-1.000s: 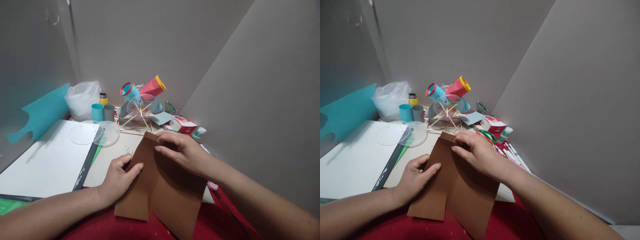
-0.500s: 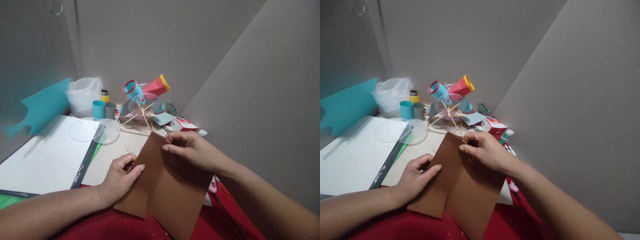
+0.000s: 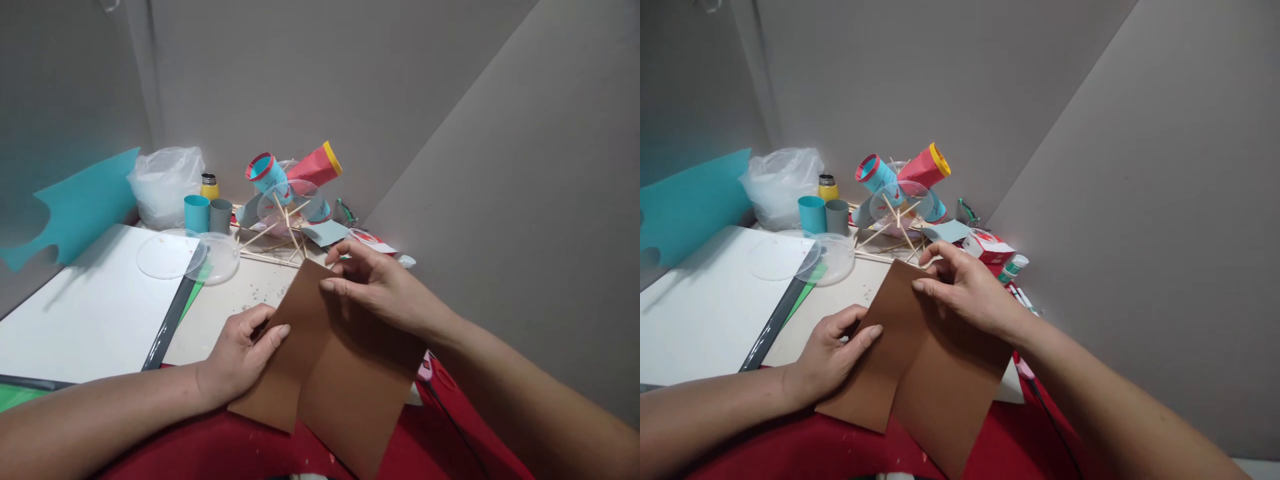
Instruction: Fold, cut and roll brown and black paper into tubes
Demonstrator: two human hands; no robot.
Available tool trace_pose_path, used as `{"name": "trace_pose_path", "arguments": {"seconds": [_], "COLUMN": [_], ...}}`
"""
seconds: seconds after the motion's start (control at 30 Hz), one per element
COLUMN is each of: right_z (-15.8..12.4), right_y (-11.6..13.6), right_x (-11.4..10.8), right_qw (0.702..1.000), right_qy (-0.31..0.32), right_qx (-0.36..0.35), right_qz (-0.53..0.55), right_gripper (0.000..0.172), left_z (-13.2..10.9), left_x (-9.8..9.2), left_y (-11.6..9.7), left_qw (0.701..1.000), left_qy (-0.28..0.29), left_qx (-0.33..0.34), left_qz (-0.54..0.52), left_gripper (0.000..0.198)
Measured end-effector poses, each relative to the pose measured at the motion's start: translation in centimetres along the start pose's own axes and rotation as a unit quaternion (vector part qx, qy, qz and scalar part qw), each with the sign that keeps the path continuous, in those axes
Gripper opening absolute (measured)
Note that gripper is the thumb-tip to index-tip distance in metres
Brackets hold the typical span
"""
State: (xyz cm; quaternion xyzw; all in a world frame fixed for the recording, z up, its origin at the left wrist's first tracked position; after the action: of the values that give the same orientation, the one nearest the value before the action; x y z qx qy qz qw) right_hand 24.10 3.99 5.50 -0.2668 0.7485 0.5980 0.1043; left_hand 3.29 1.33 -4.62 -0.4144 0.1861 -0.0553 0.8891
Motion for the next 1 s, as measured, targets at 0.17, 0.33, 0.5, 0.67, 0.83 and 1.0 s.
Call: {"name": "trace_pose_path", "arguments": {"seconds": [0.17,0.33,0.5,0.67,0.83,1.0], "right_z": [-0.2,-0.3,0.7,1.6,2.1,3.2], "right_y": [0.2,0.6,0.1,-0.6,-0.7,-1.1], "right_x": [0.0,-0.6,-1.9,-2.2,-2.1,-2.4], "right_qw": [0.994,0.991,0.997,0.997,0.99,0.957], "right_qy": [0.008,-0.022,-0.003,0.017,-0.016,-0.112], "right_qx": [-0.05,-0.071,-0.034,-0.043,-0.105,-0.184], "right_qz": [-0.095,-0.112,-0.064,-0.062,-0.097,-0.196], "right_gripper": [0.023,0.035,0.034,0.036,0.037,0.032], "left_z": [-0.1,0.1,0.2,0.0,0.1,0.7], "left_x": [-0.1,0.0,0.1,0.1,0.2,0.0], "left_y": [0.4,0.8,0.9,0.7,0.5,0.4], "left_qw": [1.0,0.996,0.992,0.983,0.956,0.935], "left_qy": [0.019,0.06,0.078,0.064,0.05,0.051], "left_qx": [-0.004,-0.036,-0.04,-0.083,-0.162,-0.216], "left_qz": [-0.01,-0.055,-0.086,-0.153,-0.239,-0.275], "left_gripper": [0.02,0.022,0.026,0.028,0.038,0.047]}}
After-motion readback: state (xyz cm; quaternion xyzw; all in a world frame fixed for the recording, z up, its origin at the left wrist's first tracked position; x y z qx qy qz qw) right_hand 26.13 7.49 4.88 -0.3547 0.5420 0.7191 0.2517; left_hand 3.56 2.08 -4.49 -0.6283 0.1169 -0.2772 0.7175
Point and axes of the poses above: each hand's wrist, its own z-axis towards the middle knuckle, its own x-axis out of the palm, y = z × x, the point moved 1 cm from there along z, towards the middle knuckle, and after that the axes turned 15 degrees about x, right-handed, at the moved point
